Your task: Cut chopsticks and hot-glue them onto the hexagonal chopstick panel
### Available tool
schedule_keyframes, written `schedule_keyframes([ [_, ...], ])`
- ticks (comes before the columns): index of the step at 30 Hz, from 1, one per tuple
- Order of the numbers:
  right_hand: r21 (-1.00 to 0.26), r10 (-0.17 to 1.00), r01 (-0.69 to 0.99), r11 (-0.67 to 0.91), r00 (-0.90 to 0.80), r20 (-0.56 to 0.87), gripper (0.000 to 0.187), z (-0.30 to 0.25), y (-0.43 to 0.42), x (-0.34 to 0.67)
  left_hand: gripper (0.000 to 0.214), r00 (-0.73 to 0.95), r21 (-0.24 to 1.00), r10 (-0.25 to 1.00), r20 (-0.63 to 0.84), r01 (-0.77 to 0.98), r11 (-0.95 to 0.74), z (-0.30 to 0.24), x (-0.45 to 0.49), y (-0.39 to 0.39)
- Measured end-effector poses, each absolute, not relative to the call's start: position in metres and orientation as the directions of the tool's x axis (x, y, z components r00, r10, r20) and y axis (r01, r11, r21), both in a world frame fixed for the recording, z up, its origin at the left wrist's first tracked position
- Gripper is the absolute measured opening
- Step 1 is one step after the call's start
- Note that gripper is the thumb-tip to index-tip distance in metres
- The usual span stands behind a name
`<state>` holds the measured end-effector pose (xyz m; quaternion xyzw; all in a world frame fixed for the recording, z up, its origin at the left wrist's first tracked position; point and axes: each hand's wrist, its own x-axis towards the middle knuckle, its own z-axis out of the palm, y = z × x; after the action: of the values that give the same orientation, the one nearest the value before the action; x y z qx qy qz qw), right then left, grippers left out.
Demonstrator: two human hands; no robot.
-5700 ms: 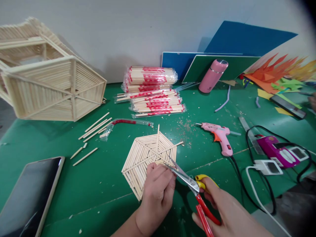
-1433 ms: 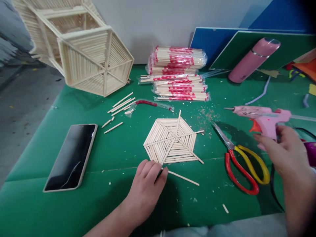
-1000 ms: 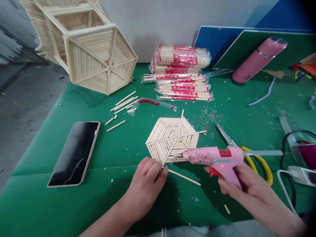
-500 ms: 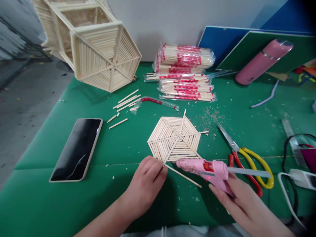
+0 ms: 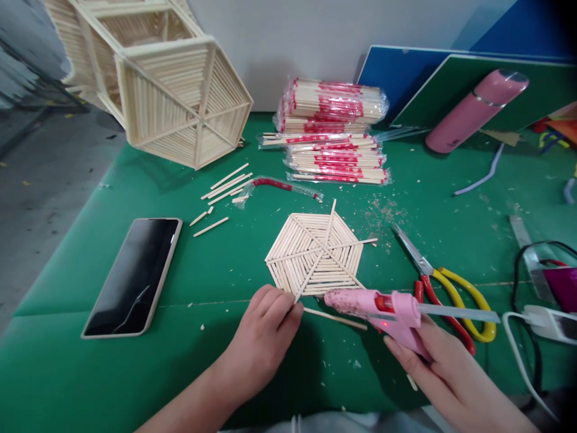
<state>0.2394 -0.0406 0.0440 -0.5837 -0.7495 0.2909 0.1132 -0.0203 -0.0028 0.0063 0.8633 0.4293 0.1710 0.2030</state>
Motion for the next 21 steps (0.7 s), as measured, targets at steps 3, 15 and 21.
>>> schedule_keyframes([
  [3, -0.571, 0.933, 0.808, 0.146, -0.305, -0.192, 0.026, 0.042, -0.042, 0.244, 0.017, 0.565, 0.514, 0.818, 0.107, 0.673, -0.532, 0.007, -0.020, -0.002],
  [15, -0.607, 0.938, 0.788, 0.107, -0.281, -0.201, 0.023, 0.042, -0.043, 0.241, 0.018, 0.600, 0.440, 0.794, 0.097, 0.690, -0.575, 0.004, -0.021, -0.003],
  [21, -0.629, 0.943, 0.771, 0.094, -0.271, -0.192, 0.025, 0.042, -0.040, 0.230, 0.020, 0.589, 0.427, 0.804, 0.081, 0.709, -0.562, 0.004, -0.021, -0.002],
])
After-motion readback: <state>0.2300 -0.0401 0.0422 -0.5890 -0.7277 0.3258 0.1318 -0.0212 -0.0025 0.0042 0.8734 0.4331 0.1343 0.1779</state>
